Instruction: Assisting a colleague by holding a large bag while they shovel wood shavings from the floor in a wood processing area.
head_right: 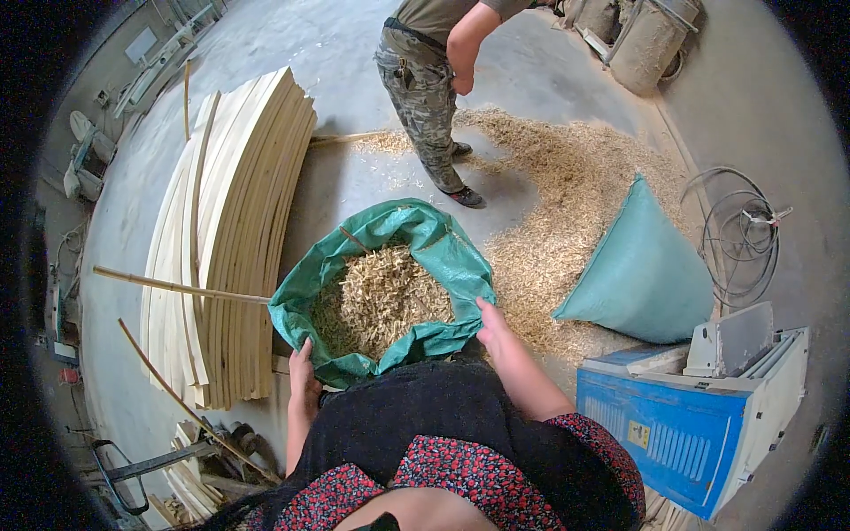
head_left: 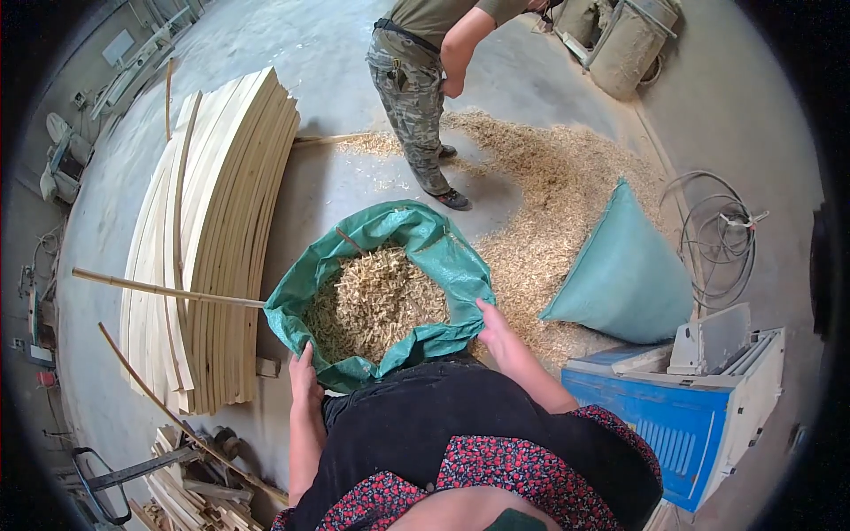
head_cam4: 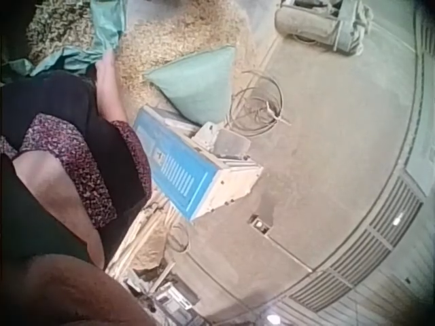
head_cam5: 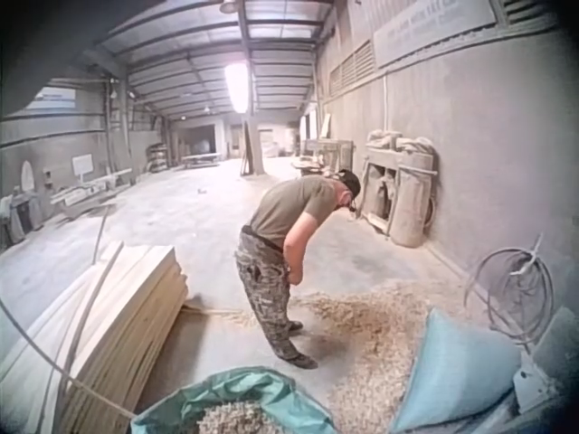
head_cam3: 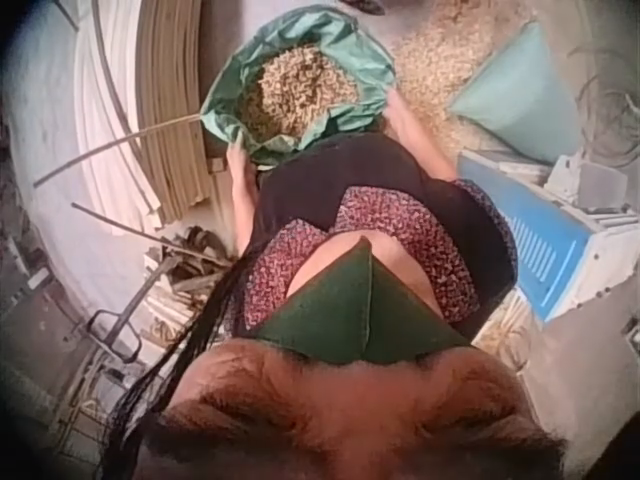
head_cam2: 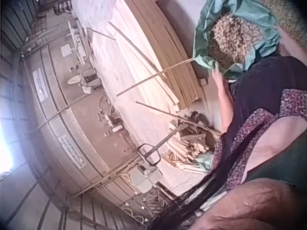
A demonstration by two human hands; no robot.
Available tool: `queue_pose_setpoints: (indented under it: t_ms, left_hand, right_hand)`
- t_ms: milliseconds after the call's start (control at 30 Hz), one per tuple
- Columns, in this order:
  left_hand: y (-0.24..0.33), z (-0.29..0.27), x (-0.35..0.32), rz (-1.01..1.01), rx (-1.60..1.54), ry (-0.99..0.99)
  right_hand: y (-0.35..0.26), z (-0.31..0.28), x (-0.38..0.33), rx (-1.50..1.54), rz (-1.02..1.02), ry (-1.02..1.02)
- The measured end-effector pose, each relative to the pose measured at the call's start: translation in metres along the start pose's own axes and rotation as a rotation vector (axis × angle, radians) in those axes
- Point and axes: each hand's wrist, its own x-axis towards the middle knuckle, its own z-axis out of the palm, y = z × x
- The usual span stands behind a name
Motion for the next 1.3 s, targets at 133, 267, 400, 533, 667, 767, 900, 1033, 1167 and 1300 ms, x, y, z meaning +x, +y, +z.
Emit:
queue_pose_setpoints:
  t_ms: [133,267,400,533,667,767,900,1033,1167,1300]
  left_hand:
    - [-0.002,-0.001,0.003,0.007,-0.002,-0.011]
    - [-0.006,-0.005,0.009,0.001,-0.014,-0.020]
    - [-0.005,-0.002,0.010,-0.003,-0.019,-0.027]
    - [-0.001,0.003,0.007,-0.018,-0.033,-0.031]
    - [0.000,0.004,0.008,-0.020,-0.031,-0.033]
    - [-0.001,0.004,0.007,-0.009,-0.022,-0.037]
    - [-0.004,0.004,0.008,0.004,-0.018,-0.034]
    - [0.001,0.009,0.004,-0.003,0.003,-0.030]
    - [0.007,0.016,-0.002,-0.007,0.009,-0.032]
    - [0.006,0.013,0.002,0.032,-0.005,0.002]
  right_hand:
    - [-0.002,0.001,-0.002,0.003,-0.008,0.012]
    - [-0.003,0.006,-0.006,0.000,-0.012,0.023]
    - [-0.007,0.011,-0.015,-0.013,-0.005,0.043]
    - [-0.009,0.013,-0.015,-0.022,0.012,0.066]
    - [-0.009,0.014,-0.014,-0.027,0.011,0.079]
    - [-0.009,0.014,-0.014,-0.028,0.008,0.031]
    - [-0.009,0.015,-0.012,-0.001,0.019,0.062]
    - [-0.007,0.008,-0.004,0.028,0.027,0.052]
    - [-0.007,0.005,-0.001,0.018,0.035,0.056]
    - [-0.008,0.005,0.001,0.002,0.036,0.074]
